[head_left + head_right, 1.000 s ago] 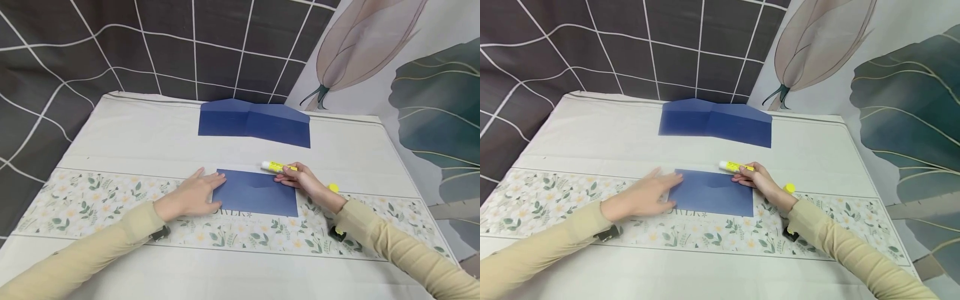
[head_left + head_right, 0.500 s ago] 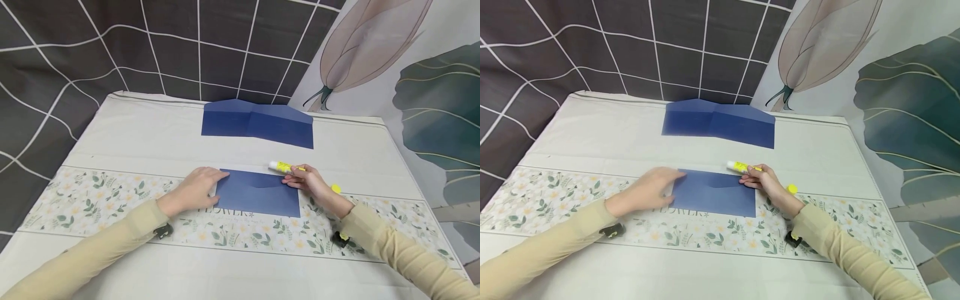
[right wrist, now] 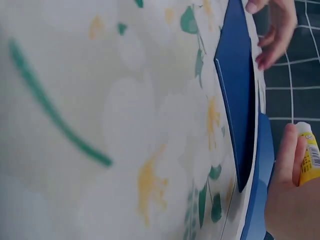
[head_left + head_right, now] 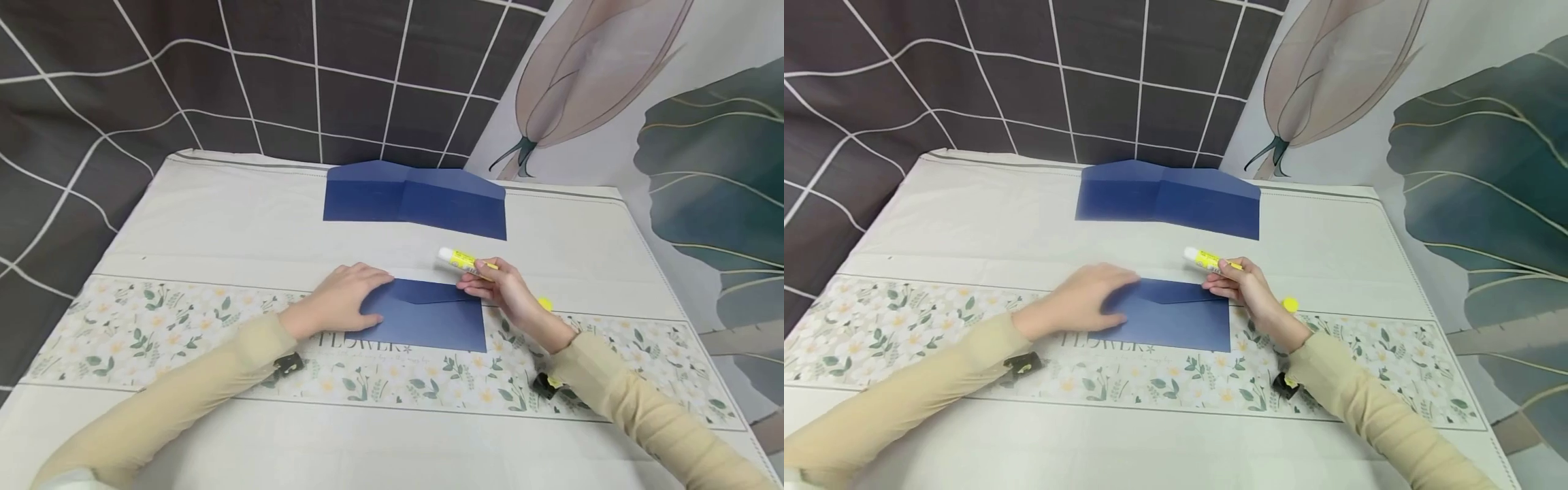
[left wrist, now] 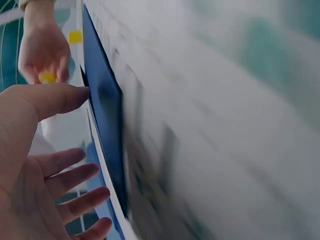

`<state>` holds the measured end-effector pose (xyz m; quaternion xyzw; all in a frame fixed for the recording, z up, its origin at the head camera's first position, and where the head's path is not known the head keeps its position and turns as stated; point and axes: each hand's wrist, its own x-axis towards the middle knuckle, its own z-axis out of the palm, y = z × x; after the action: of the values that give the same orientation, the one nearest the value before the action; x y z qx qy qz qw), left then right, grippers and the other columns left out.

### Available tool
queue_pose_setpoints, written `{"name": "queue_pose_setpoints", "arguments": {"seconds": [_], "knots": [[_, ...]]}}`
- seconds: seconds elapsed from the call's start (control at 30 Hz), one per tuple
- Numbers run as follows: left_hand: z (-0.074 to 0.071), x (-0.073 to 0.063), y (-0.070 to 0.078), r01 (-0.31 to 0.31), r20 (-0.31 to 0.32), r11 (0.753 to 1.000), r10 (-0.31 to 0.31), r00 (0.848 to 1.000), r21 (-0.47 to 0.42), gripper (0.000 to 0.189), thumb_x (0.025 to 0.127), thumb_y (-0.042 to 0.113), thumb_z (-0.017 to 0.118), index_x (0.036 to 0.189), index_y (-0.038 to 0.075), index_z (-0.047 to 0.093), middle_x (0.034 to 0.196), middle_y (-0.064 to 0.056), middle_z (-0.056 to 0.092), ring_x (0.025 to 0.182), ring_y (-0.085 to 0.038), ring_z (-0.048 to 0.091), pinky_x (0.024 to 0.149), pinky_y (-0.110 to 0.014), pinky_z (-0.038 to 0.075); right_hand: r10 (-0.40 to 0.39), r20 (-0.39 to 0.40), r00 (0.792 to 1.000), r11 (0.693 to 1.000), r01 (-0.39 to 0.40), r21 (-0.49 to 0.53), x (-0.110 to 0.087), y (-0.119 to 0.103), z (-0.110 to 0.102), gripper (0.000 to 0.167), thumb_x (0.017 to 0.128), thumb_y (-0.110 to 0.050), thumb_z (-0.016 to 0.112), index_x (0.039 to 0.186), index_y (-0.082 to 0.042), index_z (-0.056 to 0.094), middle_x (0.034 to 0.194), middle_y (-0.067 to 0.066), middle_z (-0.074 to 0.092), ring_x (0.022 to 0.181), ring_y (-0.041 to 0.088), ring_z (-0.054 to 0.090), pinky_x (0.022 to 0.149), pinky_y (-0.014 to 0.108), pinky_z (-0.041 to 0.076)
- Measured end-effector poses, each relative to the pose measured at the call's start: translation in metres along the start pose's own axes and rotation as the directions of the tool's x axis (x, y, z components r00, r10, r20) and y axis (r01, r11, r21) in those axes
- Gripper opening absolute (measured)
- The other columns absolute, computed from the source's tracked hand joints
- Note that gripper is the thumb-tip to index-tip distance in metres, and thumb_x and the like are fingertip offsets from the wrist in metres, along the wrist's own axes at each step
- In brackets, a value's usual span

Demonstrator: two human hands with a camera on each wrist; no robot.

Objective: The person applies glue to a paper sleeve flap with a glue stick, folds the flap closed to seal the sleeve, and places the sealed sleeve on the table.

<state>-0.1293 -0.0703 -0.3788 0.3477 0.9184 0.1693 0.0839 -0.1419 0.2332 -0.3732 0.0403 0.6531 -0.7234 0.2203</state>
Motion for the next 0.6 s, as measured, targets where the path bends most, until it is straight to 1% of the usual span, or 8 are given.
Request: {"name": "queue_pose_setpoints", "arguments": {"seconds": [0.17, 0.2, 0.27, 0.37, 0.47, 0.6], "knots": [[0.007, 0.017, 0.021, -0.080, 0.059, 0.997, 0.079, 0.995, 0.005, 0.066, 0.086, 0.038, 0.067, 0.142, 0.010, 0.047, 0.146, -0.004, 0.049, 0.136, -0.023, 0.042, 0.112, -0.046, 0.035, -0.014, 0.047, 0.999, 0.989, 0.021, -0.148, 0.011, 0.006, 0.009, 0.021, 0.102, -0.022, 0.045, 0.110, -0.004, 0.038, 0.086, -0.004, 0.070, 0.083, 0.007, 0.071, 0.081, 0.021, 0.056], [0.009, 0.020, 0.025, -0.093, 0.073, 0.996, 0.092, 0.993, 0.005, 0.065, 0.086, 0.038, 0.066, 0.142, 0.010, 0.047, 0.146, -0.004, 0.048, 0.137, -0.024, 0.041, 0.112, -0.045, 0.034, -0.015, 0.052, 0.999, 0.986, 0.023, -0.164, 0.013, 0.007, 0.011, 0.021, 0.102, -0.022, 0.045, 0.111, -0.003, 0.038, 0.086, -0.004, 0.070, 0.083, 0.007, 0.071, 0.081, 0.022, 0.056], [0.013, 0.024, 0.031, -0.114, 0.100, 0.993, 0.111, 0.989, 0.024, 0.065, 0.088, 0.039, 0.064, 0.143, 0.010, 0.046, 0.148, -0.004, 0.046, 0.139, -0.024, 0.039, 0.114, -0.043, 0.033, -0.012, 0.059, 0.998, 0.984, 0.023, -0.179, 0.018, 0.008, 0.014, 0.022, 0.102, -0.021, 0.045, 0.111, -0.003, 0.038, 0.086, -0.004, 0.070, 0.083, 0.007, 0.071, 0.082, 0.023, 0.057], [0.018, 0.028, 0.038, -0.141, 0.121, 0.988, 0.133, 0.984, 0.065, 0.065, 0.089, 0.042, 0.062, 0.144, 0.010, 0.045, 0.149, -0.004, 0.045, 0.140, -0.024, 0.038, 0.114, -0.042, 0.034, 0.010, 0.061, 0.998, 0.984, 0.001, -0.178, 0.023, 0.010, 0.017, 0.022, 0.102, -0.021, 0.045, 0.111, -0.003, 0.038, 0.086, -0.003, 0.070, 0.083, 0.007, 0.071, 0.082, 0.023, 0.056], [0.021, 0.029, 0.042, -0.155, 0.137, 0.981, 0.138, 0.981, 0.119, 0.066, 0.090, 0.045, 0.060, 0.144, 0.010, 0.044, 0.150, -0.003, 0.044, 0.140, -0.022, 0.037, 0.112, -0.042, 0.037, 0.035, 0.067, 0.997, 0.984, -0.023, -0.176, 0.025, 0.011, 0.018, 0.022, 0.102, -0.022, 0.045, 0.110, -0.003, 0.038, 0.086, -0.003, 0.070, 0.084, 0.007, 0.071, 0.082, 0.022, 0.056], [0.022, 0.030, 0.044, -0.159, 0.158, 0.975, 0.134, 0.978, 0.155, 0.067, 0.091, 0.048, 0.057, 0.144, 0.009, 0.044, 0.151, -0.003, 0.043, 0.139, -0.022, 0.037, 0.110, -0.043, 0.038, 0.053, 0.072, 0.996, 0.979, -0.038, -0.199, 0.025, 0.013, 0.018, 0.022, 0.102, -0.022, 0.044, 0.109, -0.003, 0.038, 0.087, -0.003, 0.069, 0.085, 0.005, 0.070, 0.083, 0.021, 0.055]]}}
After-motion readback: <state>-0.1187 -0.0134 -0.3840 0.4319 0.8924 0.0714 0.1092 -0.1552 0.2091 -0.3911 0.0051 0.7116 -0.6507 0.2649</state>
